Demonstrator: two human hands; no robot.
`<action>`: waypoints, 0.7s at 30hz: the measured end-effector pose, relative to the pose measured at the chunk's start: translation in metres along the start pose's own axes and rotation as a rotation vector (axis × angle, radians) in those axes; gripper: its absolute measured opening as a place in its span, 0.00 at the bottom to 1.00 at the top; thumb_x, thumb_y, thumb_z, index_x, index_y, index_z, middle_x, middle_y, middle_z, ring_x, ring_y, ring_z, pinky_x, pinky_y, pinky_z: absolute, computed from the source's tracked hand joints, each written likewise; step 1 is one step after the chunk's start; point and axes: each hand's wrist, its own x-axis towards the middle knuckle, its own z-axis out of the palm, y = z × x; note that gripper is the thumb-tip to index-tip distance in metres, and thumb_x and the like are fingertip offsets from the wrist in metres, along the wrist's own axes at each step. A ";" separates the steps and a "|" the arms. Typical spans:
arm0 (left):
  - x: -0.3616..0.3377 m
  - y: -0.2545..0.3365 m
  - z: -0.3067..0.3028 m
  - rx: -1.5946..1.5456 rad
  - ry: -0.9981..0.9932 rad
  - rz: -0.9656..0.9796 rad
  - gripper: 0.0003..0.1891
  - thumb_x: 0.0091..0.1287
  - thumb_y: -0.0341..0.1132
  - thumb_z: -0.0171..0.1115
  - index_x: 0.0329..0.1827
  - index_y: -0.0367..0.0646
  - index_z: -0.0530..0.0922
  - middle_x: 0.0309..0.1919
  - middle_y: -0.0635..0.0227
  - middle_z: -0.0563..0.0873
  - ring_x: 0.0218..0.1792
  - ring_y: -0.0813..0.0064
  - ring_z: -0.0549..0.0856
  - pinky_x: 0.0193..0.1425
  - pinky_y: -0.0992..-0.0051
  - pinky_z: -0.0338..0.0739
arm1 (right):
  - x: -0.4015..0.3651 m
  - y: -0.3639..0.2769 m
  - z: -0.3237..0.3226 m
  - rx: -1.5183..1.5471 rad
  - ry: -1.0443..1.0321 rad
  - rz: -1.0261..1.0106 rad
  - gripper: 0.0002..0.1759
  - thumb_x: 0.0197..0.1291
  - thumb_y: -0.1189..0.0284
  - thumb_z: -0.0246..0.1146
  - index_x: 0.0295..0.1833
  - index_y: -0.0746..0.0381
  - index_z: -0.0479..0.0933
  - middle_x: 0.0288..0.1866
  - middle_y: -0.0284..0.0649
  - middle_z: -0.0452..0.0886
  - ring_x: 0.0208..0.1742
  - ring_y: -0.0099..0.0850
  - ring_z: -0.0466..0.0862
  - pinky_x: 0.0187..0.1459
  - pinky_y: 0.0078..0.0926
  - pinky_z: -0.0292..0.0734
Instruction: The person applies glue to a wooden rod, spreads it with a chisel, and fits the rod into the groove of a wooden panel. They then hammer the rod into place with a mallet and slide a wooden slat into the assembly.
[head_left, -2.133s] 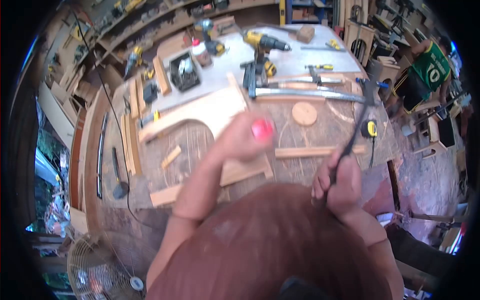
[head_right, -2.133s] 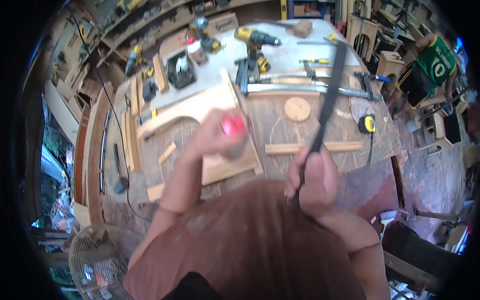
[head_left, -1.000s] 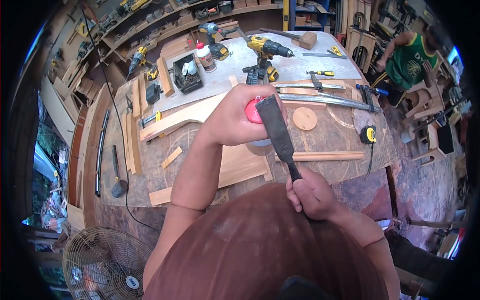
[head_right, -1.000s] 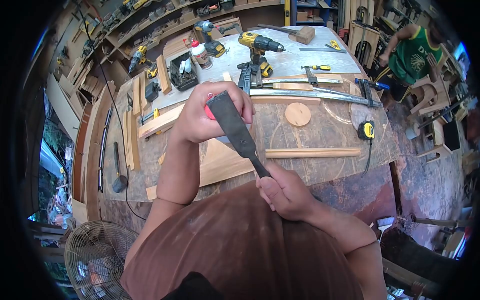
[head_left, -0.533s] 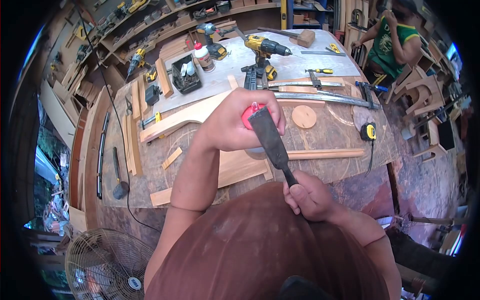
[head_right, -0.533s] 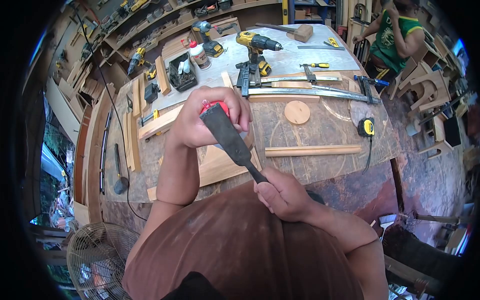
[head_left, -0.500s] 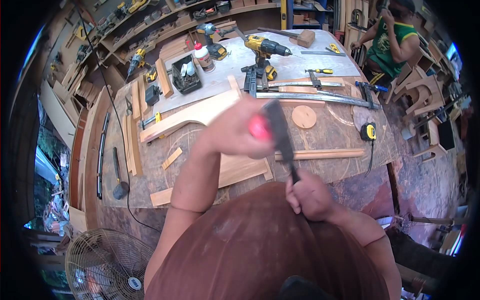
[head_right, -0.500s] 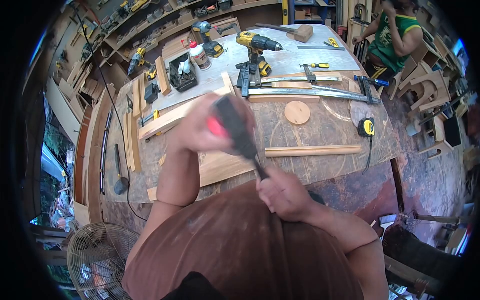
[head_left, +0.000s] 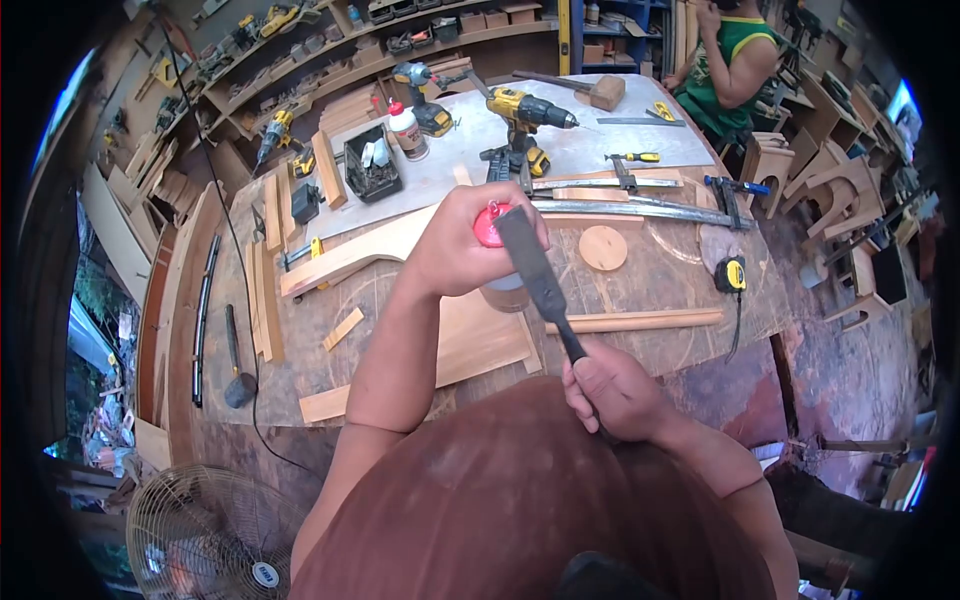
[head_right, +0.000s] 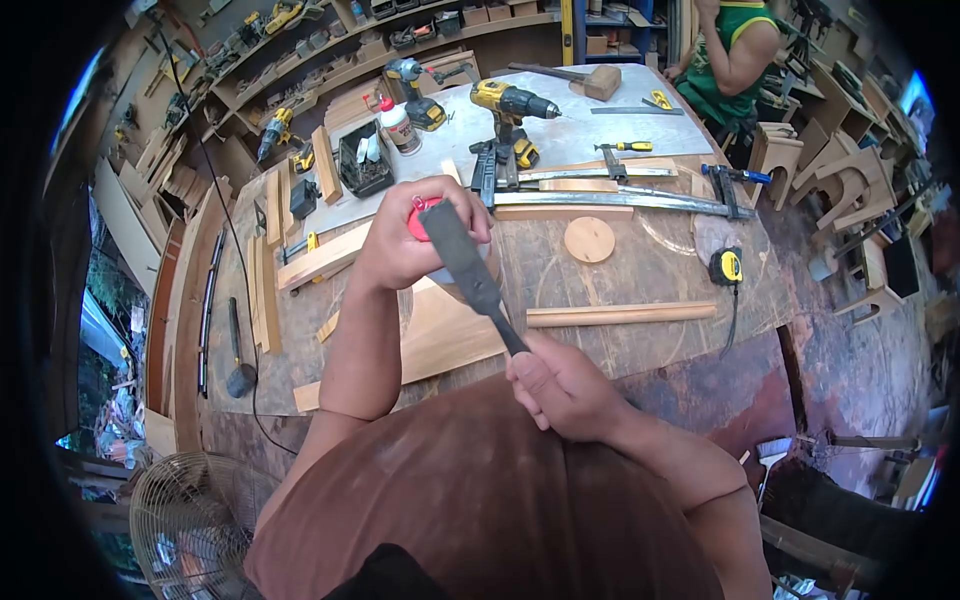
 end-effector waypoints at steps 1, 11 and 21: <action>0.002 0.001 -0.002 0.048 -0.026 0.044 0.09 0.58 0.25 0.71 0.30 0.40 0.76 0.33 0.62 0.87 0.37 0.72 0.85 0.46 0.71 0.80 | 0.000 0.000 0.000 -0.004 0.002 -0.003 0.18 0.80 0.59 0.45 0.45 0.64 0.68 0.23 0.31 0.69 0.20 0.16 0.69 0.25 0.17 0.67; 0.005 0.009 -0.002 0.139 -0.102 0.081 0.12 0.53 0.29 0.74 0.30 0.39 0.75 0.31 0.60 0.87 0.35 0.72 0.86 0.44 0.71 0.81 | -0.003 0.003 0.002 0.003 0.010 -0.046 0.18 0.79 0.59 0.46 0.46 0.64 0.67 0.22 0.30 0.68 0.20 0.16 0.68 0.25 0.17 0.67; 0.003 0.016 -0.018 0.087 -0.318 0.015 0.10 0.52 0.32 0.71 0.30 0.38 0.77 0.31 0.59 0.87 0.34 0.69 0.86 0.42 0.68 0.81 | -0.005 0.006 0.002 -0.040 -0.024 -0.055 0.18 0.79 0.59 0.45 0.44 0.63 0.68 0.21 0.29 0.69 0.19 0.16 0.69 0.26 0.17 0.67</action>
